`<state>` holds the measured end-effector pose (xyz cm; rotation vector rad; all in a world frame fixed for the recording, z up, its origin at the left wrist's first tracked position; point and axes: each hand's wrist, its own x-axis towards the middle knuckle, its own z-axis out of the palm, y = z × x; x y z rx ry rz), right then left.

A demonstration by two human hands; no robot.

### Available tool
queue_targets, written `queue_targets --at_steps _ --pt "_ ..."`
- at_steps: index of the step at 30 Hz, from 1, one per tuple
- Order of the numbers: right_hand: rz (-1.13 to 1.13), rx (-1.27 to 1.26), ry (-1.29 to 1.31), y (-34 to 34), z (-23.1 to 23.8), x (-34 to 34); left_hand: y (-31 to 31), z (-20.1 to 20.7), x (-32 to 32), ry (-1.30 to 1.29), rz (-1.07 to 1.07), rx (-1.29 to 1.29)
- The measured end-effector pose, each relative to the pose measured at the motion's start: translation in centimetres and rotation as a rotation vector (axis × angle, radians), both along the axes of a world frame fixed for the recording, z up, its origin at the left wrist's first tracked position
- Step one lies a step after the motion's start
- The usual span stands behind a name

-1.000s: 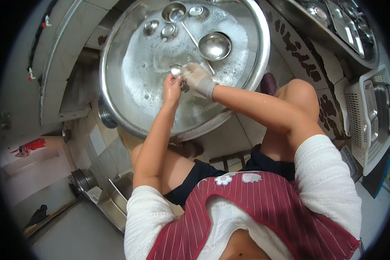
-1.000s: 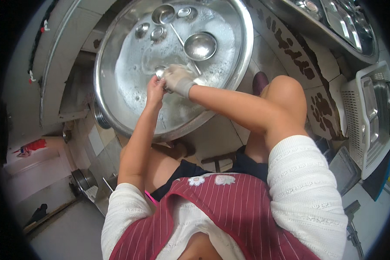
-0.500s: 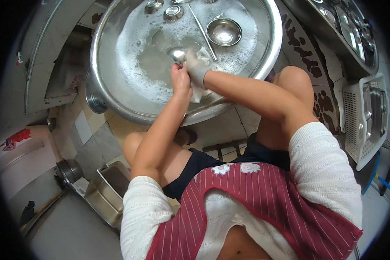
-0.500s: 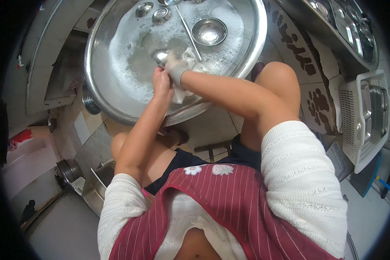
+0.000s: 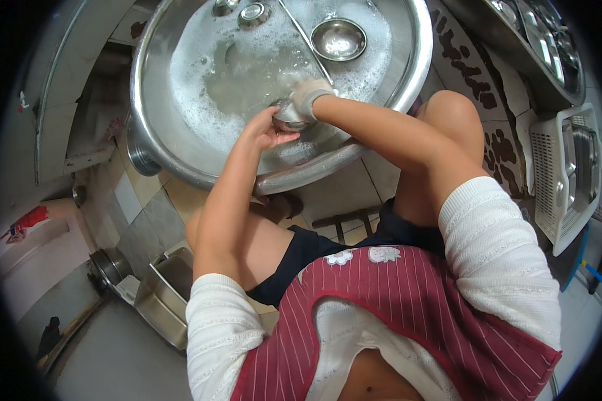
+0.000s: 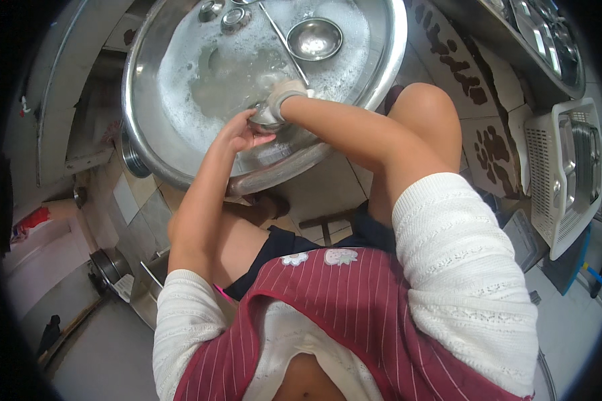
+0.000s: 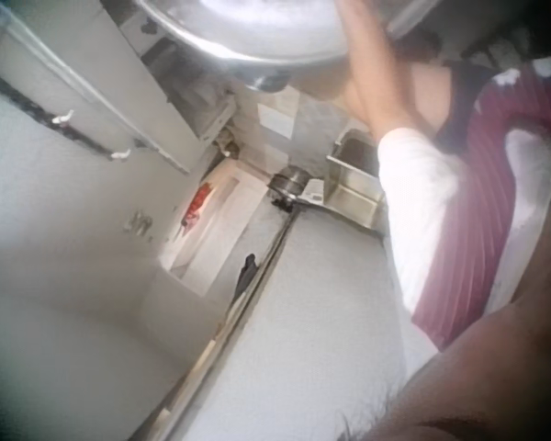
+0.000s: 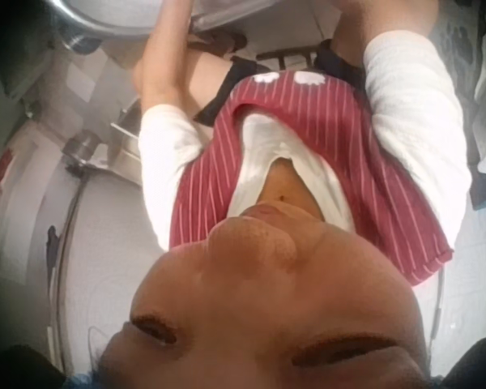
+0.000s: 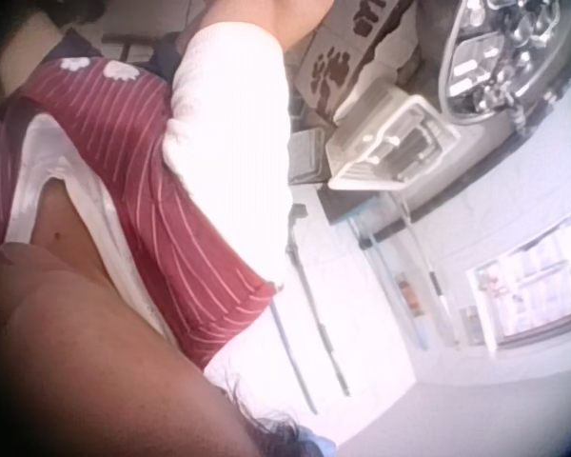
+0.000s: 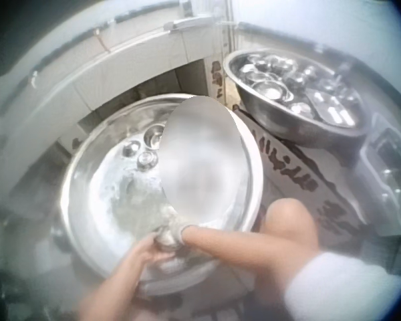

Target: The person scrubs various metal utensils, including spoons, ladles, and a tray, in a large basin of soapy water using a cloth. After washing, the person rinses the utensils under running water and places them on a nearby counter.

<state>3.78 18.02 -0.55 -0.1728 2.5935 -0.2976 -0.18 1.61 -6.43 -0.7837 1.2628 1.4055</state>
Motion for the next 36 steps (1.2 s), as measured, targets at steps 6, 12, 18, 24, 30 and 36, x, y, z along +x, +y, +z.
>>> queue_targets --at_steps 6,12,18,24,30,36 --pt "-0.089 -0.439 -0.118 -0.1 -4.3 -1.5 3.1 2.7 1.2 0.205 -0.310 -0.001" --pt "-0.335 -0.258 0.059 1.0 -3.8 -2.5 1.3 1.9 0.0 0.155 -0.036 0.035" --pt "-0.058 -0.334 -0.087 -0.8 -3.7 -0.7 2.9 3.1 1.0 0.154 -0.253 -0.034" --pt "0.078 -0.009 0.043 -0.1 -2.6 0.1 2.7 4.5 -0.2 0.908 -0.969 -0.660" --pt "0.070 -0.013 -0.142 -0.4 -5.0 0.9 14.0 20.5 -6.8 1.384 -0.479 -0.175" --pt "0.393 -0.071 -0.314 -0.4 -11.7 -1.4 26.5 16.9 -7.4 1.528 -1.265 -0.447"
